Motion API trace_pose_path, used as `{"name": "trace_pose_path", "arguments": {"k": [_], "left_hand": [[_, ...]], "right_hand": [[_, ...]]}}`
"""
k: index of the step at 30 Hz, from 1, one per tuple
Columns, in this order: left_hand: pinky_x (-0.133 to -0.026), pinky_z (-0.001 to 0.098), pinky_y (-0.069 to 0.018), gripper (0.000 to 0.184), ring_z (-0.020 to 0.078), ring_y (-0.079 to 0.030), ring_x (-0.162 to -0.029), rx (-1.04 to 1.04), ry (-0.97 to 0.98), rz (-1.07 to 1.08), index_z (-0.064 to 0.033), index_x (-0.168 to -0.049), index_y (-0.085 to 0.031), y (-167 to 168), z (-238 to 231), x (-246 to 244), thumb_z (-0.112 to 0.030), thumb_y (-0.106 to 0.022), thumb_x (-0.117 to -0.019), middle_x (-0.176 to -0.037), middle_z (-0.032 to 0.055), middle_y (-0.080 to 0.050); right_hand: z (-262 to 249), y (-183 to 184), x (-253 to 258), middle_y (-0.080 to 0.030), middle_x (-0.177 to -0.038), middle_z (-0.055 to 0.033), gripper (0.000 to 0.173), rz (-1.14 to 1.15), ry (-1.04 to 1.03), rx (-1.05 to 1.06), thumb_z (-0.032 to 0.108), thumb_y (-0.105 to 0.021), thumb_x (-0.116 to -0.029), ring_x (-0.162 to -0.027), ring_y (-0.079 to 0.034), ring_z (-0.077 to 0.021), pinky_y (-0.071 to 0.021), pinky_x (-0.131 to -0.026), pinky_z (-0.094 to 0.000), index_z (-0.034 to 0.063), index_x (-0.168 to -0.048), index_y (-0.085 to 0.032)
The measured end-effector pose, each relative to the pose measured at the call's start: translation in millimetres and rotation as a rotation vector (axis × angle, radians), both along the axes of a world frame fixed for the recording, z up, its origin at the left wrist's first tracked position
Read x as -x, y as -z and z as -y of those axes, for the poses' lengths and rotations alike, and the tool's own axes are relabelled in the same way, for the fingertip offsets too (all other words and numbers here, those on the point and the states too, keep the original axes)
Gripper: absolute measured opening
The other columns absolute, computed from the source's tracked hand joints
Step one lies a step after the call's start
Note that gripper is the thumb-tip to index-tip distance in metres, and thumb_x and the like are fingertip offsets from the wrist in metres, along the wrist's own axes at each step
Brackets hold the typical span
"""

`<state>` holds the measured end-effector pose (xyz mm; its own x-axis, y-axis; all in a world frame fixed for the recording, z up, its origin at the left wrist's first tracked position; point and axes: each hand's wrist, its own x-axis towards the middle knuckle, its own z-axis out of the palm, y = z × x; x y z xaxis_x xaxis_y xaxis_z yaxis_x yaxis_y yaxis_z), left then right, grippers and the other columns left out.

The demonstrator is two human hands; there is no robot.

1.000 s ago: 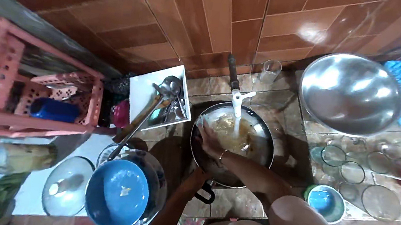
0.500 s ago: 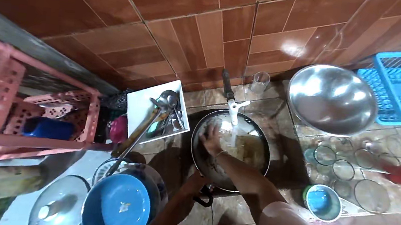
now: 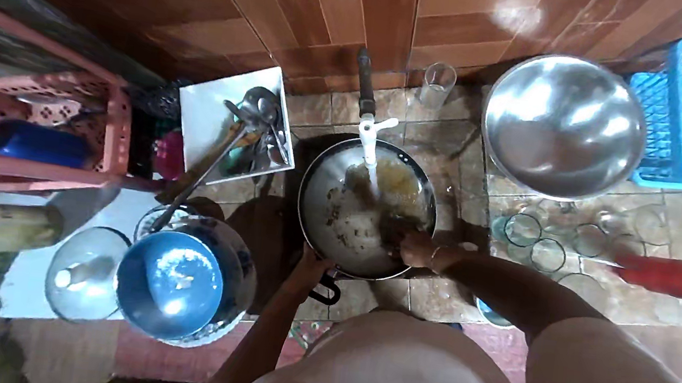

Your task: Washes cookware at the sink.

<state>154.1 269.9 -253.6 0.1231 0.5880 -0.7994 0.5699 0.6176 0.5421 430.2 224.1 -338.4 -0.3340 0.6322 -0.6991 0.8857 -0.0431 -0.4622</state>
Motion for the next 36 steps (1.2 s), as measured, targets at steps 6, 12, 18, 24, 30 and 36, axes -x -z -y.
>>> {"name": "trace_pose_path", "arguments": {"k": [6, 12, 18, 24, 30, 36], "left_hand": [[-0.103, 0.0474, -0.0521, 0.1, 0.0288, -0.059, -0.128, -0.032, 0.022, -0.066, -0.0122, -0.163, 0.006, -12.6, 10.0, -16.0, -0.012, -0.068, -0.095, -0.152, 0.0228, -0.045], [-0.098, 0.0456, -0.056, 0.1, 0.0256, -0.065, -0.119, -0.08, -0.015, -0.063, -0.0128, -0.163, 0.002, -12.5, 20.5, -20.9, -0.01, -0.069, -0.0929, -0.148, 0.0203, -0.05], [-0.083, 0.0434, -0.061, 0.095, 0.0254, -0.071, -0.099, -0.017, -0.099, -0.012, -0.0144, -0.162, 0.001, -10.1, 27.0, -18.5, -0.008, -0.066, -0.095, -0.137, 0.0219, -0.055], [-0.078, 0.0411, -0.0622, 0.094, 0.0238, -0.072, -0.092, 0.043, -0.126, 0.046, -0.0154, -0.161, 0.004, -4.3, 28.7, -13.3, -0.009, -0.064, -0.0965, -0.131, 0.0208, -0.058], [-0.081, 0.0403, -0.0615, 0.093, 0.0222, -0.072, -0.092, 0.039, -0.085, 0.07, -0.0084, -0.16, 0.001, -3.4, 33.2, -14.9, -0.011, -0.066, -0.096, -0.127, 0.0211, -0.061], [-0.081, 0.0389, -0.0615, 0.088, 0.0214, -0.072, -0.092, 0.032, -0.066, 0.041, -0.0082, -0.161, -0.002, -12.0, 24.0, -14.7, -0.011, -0.064, -0.0981, -0.128, 0.0209, -0.06]], "right_hand": [[4.5, -14.3, 84.3, -0.041, -0.158, -0.0255, 0.051, -0.575, 0.146, -0.202, 0.032, -0.057, -0.1051, -0.147, -0.037, -0.0438, -0.0315, -0.121, -0.0566, 0.0034, -0.147, -0.053], [27.8, -57.9, 64.3, -0.041, -0.16, -0.0168, 0.051, -0.69, 0.206, 0.068, 0.028, -0.041, -0.1115, -0.147, -0.041, -0.0292, -0.0325, -0.122, -0.0467, 0.0118, -0.16, -0.037], [7.7, -15.9, -29.9, -0.047, -0.152, -0.0292, 0.065, -0.068, -0.11, 0.099, 0.049, -0.041, -0.1084, -0.147, -0.036, -0.0479, -0.0211, -0.12, -0.0687, -0.0052, -0.141, -0.056], [-47.5, 38.5, -38.1, -0.023, -0.168, -0.0199, 0.056, 0.117, -0.03, -0.19, 0.039, -0.046, -0.1079, -0.157, -0.012, -0.0404, -0.0095, -0.126, -0.0631, 0.01, -0.155, -0.045], [-1.2, 15.2, 61.6, -0.031, -0.165, -0.0208, 0.054, -0.396, 0.19, -0.21, 0.032, -0.046, -0.1077, -0.154, -0.025, -0.0397, -0.0262, -0.125, -0.0542, 0.008, -0.156, -0.043], [-65.5, -3.4, 110.3, -0.033, -0.165, -0.0176, 0.055, -0.406, 0.219, -0.1, 0.014, -0.055, -0.103, -0.153, -0.031, -0.0354, -0.0263, -0.124, -0.0524, 0.0053, -0.156, -0.042]]}}
